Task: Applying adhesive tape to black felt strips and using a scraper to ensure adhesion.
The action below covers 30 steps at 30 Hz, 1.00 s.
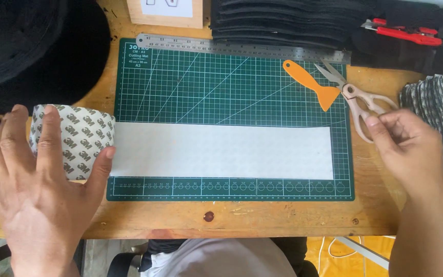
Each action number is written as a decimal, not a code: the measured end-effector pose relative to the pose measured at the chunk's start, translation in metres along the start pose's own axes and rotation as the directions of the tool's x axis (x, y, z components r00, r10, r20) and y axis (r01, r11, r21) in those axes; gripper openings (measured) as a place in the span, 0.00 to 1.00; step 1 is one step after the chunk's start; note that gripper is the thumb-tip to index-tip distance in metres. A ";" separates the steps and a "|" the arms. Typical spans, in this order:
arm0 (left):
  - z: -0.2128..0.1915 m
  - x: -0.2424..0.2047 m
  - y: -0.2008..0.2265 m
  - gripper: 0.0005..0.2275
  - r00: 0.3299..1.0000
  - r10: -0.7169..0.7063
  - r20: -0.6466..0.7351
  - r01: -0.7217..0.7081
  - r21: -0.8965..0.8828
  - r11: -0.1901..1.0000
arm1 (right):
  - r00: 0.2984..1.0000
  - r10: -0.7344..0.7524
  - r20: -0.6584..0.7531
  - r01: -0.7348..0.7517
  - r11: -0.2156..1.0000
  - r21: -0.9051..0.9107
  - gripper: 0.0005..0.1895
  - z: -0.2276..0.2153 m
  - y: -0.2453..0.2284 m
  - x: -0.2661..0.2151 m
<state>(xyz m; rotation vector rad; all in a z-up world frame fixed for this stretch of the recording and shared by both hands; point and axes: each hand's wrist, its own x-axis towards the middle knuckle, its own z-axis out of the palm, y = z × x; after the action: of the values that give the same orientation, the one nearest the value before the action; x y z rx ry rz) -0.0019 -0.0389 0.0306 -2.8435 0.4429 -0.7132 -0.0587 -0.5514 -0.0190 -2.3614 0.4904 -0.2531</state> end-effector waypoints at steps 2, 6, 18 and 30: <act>-0.003 0.005 0.001 0.31 0.998 0.020 -0.052 -0.022 -0.050 0.998 | 0.998 -0.053 -0.032 0.054 0.997 0.048 0.05 0.001 0.001 0.014; -0.010 0.017 0.009 0.27 0.988 0.096 -0.125 -0.121 -0.212 0.970 | 0.961 -0.249 -0.123 0.259 0.963 0.070 0.05 0.001 -0.035 0.038; -0.009 0.085 0.110 0.19 0.964 0.212 -0.160 -0.254 -0.786 0.563 | 0.661 -0.682 -0.314 0.653 0.728 -0.207 0.08 0.019 -0.038 0.177; 0.054 0.217 0.171 0.22 0.969 -0.228 -0.092 0.042 -0.852 0.522 | 0.743 -0.575 -0.343 0.503 0.817 -0.282 0.12 0.023 -0.036 0.209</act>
<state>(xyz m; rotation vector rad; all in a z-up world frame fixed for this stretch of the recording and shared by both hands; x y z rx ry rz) 0.1655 -0.2647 0.0360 -3.7862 0.7889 -1.0349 0.1479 -0.5996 -0.0018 -2.5778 -0.0169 -1.0426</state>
